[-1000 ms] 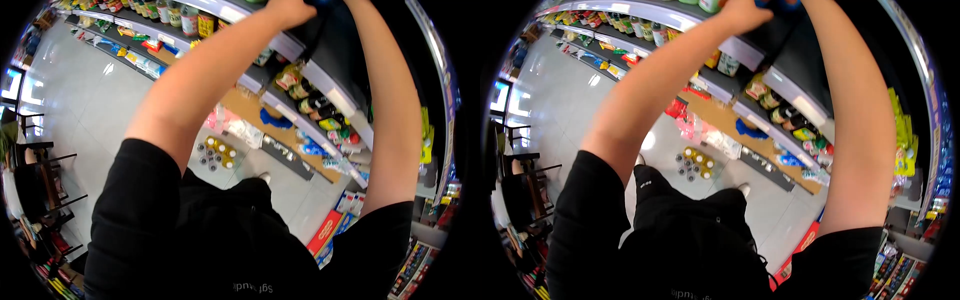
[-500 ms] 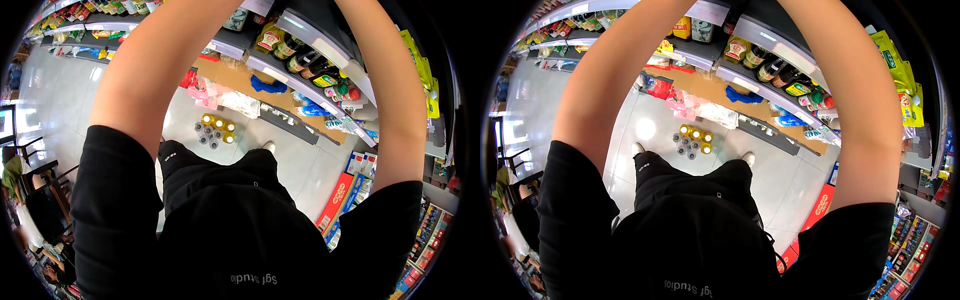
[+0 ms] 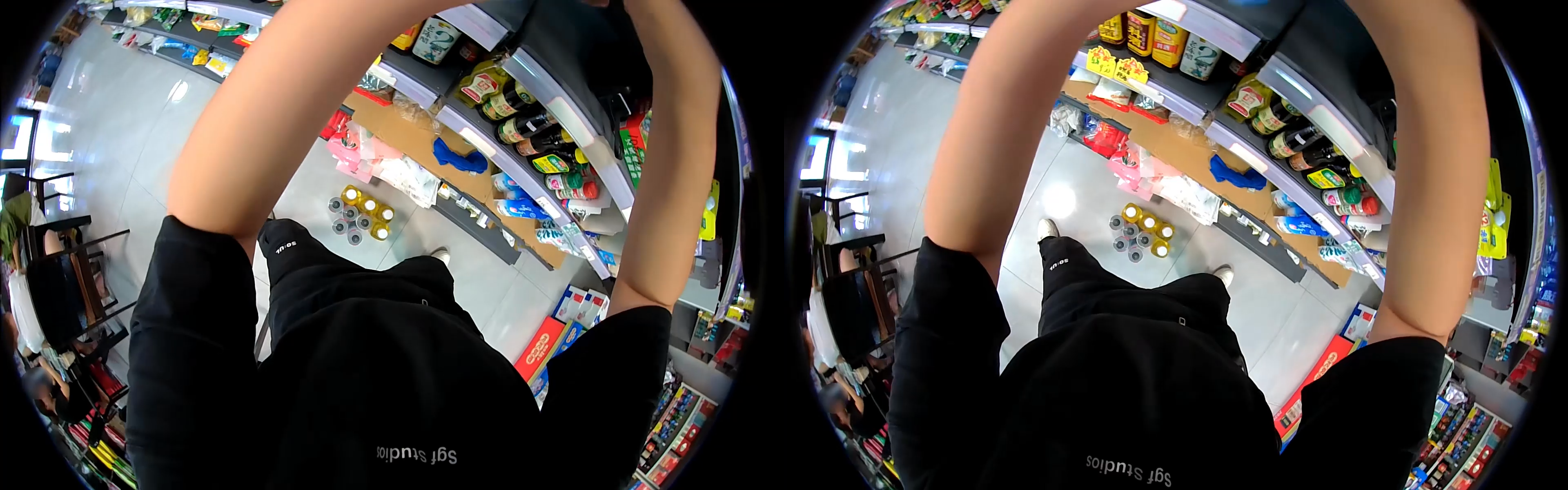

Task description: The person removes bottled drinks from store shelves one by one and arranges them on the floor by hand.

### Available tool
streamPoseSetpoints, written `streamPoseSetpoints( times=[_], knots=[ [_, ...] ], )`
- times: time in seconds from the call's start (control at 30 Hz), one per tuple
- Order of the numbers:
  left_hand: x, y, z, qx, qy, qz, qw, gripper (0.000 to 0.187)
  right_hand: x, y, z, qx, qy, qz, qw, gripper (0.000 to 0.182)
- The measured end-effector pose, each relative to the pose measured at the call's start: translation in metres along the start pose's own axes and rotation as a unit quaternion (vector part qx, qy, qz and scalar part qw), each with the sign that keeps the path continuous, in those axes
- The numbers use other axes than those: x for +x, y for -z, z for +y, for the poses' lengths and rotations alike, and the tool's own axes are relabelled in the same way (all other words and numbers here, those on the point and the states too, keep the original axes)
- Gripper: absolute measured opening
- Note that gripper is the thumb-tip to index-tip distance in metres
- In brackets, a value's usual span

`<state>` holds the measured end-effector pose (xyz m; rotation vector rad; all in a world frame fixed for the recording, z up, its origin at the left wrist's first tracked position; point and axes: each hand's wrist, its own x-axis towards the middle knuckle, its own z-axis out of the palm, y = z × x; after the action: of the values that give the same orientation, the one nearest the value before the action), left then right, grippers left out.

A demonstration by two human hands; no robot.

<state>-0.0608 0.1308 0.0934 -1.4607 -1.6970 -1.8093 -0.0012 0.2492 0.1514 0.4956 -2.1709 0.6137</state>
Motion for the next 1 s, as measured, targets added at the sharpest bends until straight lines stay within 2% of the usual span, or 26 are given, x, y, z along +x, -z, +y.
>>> streamPoseSetpoints(
  times=[0.07,0.1,0.17,0.23,0.3,0.37,0.43,0.5,0.53,0.63,0.67,0.73,0.8,0.93,1.0],
  knots=[
    [-0.013,0.032,0.026,0.125,0.02,0.005,0.992,0.058,-0.002,0.004,-0.005,0.046,0.028,-0.059,0.997,0.027],
    [-0.015,0.053,0.033,0.005,0.097,-0.065,0.993,0.056,-0.005,0.001,-0.008,0.042,-0.018,-0.072,0.996,0.03],
    [-0.021,0.08,0.044,-0.11,0.214,-0.158,0.958,0.055,-0.014,-0.01,-0.012,0.036,-0.107,-0.1,0.989,0.038],
    [-0.033,0.089,0.051,-0.013,0.307,-0.189,0.933,0.056,-0.027,-0.028,-0.014,0.03,-0.195,-0.13,0.972,0.045],
    [-0.066,0.081,0.038,0.131,0.327,-0.161,0.922,0.063,-0.045,-0.056,-0.02,0.119,-0.195,-0.161,0.96,0.038],
    [-0.128,0.071,0.004,0.249,0.279,-0.108,0.921,0.071,-0.069,-0.083,-0.026,0.182,-0.221,-0.246,0.926,0.03],
    [-0.165,0.079,-0.003,0.217,0.351,-0.137,0.901,0.068,-0.097,-0.112,-0.028,0.241,-0.257,-0.318,0.88,0.027],
    [-0.199,0.079,-0.009,0.173,0.463,-0.166,0.853,0.065,-0.124,-0.139,-0.034,0.265,-0.311,-0.383,0.829,0.026],
    [-0.224,0.077,-0.018,0.173,0.471,-0.167,0.849,0.063,-0.137,-0.15,-0.039,0.256,-0.342,-0.419,0.801,0.025],
    [-0.295,0.069,-0.038,0.13,0.512,-0.164,0.833,0.067,-0.223,-0.201,-0.027,0.31,-0.348,-0.46,0.756,0.028],
    [-0.318,0.065,-0.044,0.137,0.533,-0.167,0.818,0.069,-0.239,-0.213,-0.029,0.301,-0.35,-0.477,0.748,0.029],
    [-0.369,0.056,-0.059,0.157,0.527,-0.134,0.825,0.068,-0.267,-0.238,-0.035,0.269,-0.351,-0.508,0.739,0.03],
    [-0.405,0.053,-0.072,0.138,0.59,-0.141,0.783,0.069,-0.301,-0.266,-0.04,0.262,-0.346,-0.503,0.747,0.032],
    [-0.494,0.046,-0.104,0.104,0.624,-0.091,0.769,0.073,-0.366,-0.322,-0.057,0.221,-0.359,-0.516,0.745,0.033],
    [-0.536,0.038,-0.118,0.083,0.653,-0.098,0.746,0.076,-0.395,-0.35,-0.062,0.214,-0.362,-0.533,0.734,0.032]
  ],
)
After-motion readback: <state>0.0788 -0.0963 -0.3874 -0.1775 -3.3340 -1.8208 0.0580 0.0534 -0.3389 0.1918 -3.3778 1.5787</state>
